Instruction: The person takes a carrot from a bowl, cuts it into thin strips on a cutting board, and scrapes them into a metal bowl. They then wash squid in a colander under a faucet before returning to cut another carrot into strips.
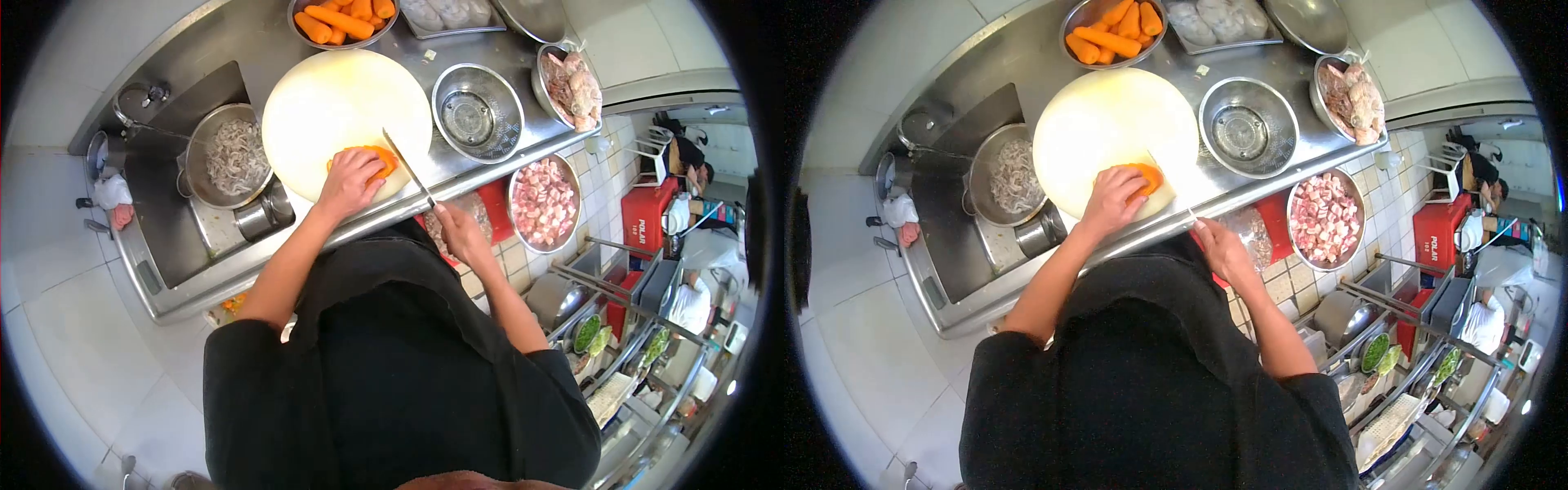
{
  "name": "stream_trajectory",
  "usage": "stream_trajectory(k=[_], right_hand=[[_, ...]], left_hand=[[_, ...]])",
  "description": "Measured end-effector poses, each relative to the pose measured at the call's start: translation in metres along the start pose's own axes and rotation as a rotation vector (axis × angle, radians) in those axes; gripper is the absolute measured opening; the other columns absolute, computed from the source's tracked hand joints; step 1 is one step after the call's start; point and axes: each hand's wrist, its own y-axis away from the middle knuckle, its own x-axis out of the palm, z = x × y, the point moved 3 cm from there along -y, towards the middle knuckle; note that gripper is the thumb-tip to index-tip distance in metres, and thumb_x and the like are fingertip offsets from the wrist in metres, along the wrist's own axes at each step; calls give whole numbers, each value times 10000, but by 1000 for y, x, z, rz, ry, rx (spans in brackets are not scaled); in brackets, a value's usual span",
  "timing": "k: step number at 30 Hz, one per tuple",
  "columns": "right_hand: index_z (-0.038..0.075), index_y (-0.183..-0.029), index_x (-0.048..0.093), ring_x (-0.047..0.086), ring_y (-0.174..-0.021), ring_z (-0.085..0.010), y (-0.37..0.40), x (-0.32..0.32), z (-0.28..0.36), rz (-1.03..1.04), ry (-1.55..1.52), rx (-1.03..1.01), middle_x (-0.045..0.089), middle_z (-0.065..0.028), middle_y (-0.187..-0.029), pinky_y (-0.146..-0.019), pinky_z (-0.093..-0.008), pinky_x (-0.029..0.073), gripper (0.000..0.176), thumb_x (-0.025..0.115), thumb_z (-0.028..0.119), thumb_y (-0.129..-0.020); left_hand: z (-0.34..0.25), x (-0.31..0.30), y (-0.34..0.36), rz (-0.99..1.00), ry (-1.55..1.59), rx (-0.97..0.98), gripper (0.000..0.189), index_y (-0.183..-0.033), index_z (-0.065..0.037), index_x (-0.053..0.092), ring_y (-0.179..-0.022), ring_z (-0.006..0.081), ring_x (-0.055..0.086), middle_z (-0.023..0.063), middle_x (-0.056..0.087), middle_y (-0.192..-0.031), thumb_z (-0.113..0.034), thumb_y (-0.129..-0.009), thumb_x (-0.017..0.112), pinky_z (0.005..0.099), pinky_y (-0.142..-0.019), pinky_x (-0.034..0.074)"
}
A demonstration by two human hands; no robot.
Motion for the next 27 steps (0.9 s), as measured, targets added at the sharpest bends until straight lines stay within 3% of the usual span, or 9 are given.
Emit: stream_trajectory(k=[2,5,11,14,17,27], right_hand=[[29,-1325,655,614,-1210,-485,4,0,3,3,76,38,670,-321,-1221,-1005,-477,491,536,432,462,-1103],[18,-1281,672,602,-1194,-505,2,-7,10,65,140,148,673,-332,-1177,-998,-514,483,569,399,484,-1104],[19,-1235,686,602,-1151,-525,27,-17,22,-28,200,20,670,-341,-1127,-954,-555,478,570,387,486,-1105],[36,-1254,692,615,-1145,-515,1,-6,12,-19,248,-15,674,-335,-1128,-948,-555,481,543,406,473,-1103],[53,-1269,695,629,-1139,-501,-9,-4,32,4,240,-9,682,-329,-1117,-950,-548,487,534,410,473,-1101],[62,-1295,687,620,-1164,-500,-10,-6,34,25,303,19,687,-315,-1142,-986,-536,486,573,385,505,-1094]], left_hand=[[6,12,-2,63,-46,11,291,-1114,-89,695,-1148,289,578,71,642,-1203,-171,-840,748,456,-985,403],[7,18,-3,112,-110,-31,301,-1152,-110,679,-1156,276,563,61,628,-1219,-182,-861,712,458,-976,384],[5,21,-6,101,-155,-23,289,-1177,-119,683,-1164,273,562,59,627,-1243,-211,-903,684,461,-983,371],[5,23,-5,130,-182,-53,278,-1172,-118,683,-1164,268,564,59,630,-1242,-219,-913,685,457,-977,369],[9,24,-3,101,-171,-42,284,-1178,-142,684,-1151,230,576,33,636,-1171,-231,-908,673,456,-944,382],[9,22,-3,84,-122,-40,285,-1157,-132,684,-1146,231,591,39,641,-1191,-202,-881,701,457,-936,383]])
